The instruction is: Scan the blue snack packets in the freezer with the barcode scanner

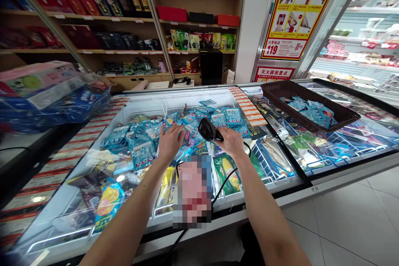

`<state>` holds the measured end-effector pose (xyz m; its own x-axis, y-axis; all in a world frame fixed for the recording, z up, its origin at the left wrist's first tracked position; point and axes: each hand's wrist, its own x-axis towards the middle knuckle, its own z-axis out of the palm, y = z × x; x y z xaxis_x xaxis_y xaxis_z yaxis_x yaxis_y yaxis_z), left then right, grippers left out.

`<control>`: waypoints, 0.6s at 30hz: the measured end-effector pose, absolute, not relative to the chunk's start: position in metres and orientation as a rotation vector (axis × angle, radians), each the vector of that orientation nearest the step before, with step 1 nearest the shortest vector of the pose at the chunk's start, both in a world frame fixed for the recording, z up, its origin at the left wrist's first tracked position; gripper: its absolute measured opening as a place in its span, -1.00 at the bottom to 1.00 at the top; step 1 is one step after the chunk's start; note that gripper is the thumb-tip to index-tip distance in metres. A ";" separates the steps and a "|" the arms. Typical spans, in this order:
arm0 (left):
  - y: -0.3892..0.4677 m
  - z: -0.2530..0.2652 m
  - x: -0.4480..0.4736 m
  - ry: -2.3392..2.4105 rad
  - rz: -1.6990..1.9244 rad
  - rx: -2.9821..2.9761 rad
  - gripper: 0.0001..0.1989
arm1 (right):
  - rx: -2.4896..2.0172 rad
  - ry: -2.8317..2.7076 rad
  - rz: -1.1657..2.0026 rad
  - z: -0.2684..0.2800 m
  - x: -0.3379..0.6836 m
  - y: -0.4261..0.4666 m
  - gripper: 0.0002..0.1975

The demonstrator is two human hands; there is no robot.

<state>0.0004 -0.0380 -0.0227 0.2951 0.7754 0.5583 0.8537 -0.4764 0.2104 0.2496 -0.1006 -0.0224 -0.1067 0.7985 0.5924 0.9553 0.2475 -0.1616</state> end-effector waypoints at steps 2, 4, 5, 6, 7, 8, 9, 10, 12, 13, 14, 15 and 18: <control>-0.038 -0.021 0.010 -1.483 -0.880 -2.536 -0.62 | -1.602 -1.944 -0.351 -0.023 0.250 -0.100 -0.59; -0.038 -0.021 0.019 -1.453 -0.814 -2.626 -0.58 | -1.622 -1.930 -0.350 -0.024 0.250 -0.100 -0.60; -0.037 -0.021 0.024 -1.460 -0.786 -2.641 -0.55 | -1.635 -1.919 -0.349 -0.025 0.250 -0.100 -0.61; -0.037 -0.021 0.027 -1.479 -0.760 -2.640 -0.52 | -1.647 -1.908 -0.348 -0.025 0.250 -0.099 -0.62; -0.036 -0.021 0.030 -1.505 -0.737 -2.625 -0.50 | -1.659 -1.898 -0.348 -0.025 0.250 -0.099 -0.63; -0.035 -0.022 0.032 -1.532 -0.714 -2.607 -0.47 | -1.671 -1.890 -0.348 -0.024 0.250 -0.099 -0.64; -0.033 -0.022 0.033 -1.555 -0.687 -2.596 -0.44 | -1.679 -1.884 -0.349 -0.024 0.250 -0.099 -0.64; -0.031 -0.022 0.034 -1.573 -0.656 -2.595 -0.40 | -1.685 -1.879 -0.350 -0.023 0.250 -0.100 -0.65; -0.026 -0.020 0.034 -1.594 -0.584 -2.632 -0.30 | -1.685 -1.879 -0.348 -0.020 0.250 -0.101 -0.65; -0.023 -0.019 0.033 -1.601 -0.544 -2.667 -0.25 | -1.680 -1.887 -0.343 -0.018 0.250 -0.102 -0.64; -0.021 -0.018 0.032 -1.608 -0.507 -2.706 -0.22 | -1.672 -1.898 -0.337 -0.017 0.250 -0.103 -0.64; -0.018 -0.017 0.030 -1.615 -0.478 -2.745 -0.22 | -1.664 -1.910 -0.329 -0.016 0.250 -0.104 -0.64; -0.015 -0.016 0.024 -1.670 -0.495 -2.818 -0.29 | -1.666 -1.914 -0.328 -0.015 0.250 -0.104 -0.63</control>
<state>0.0238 -0.0154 -0.0159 0.4512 0.8768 0.1663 0.8258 -0.4809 0.2947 0.2502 -0.1038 -0.0152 -0.0567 0.8232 0.5650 0.9644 0.1916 -0.1824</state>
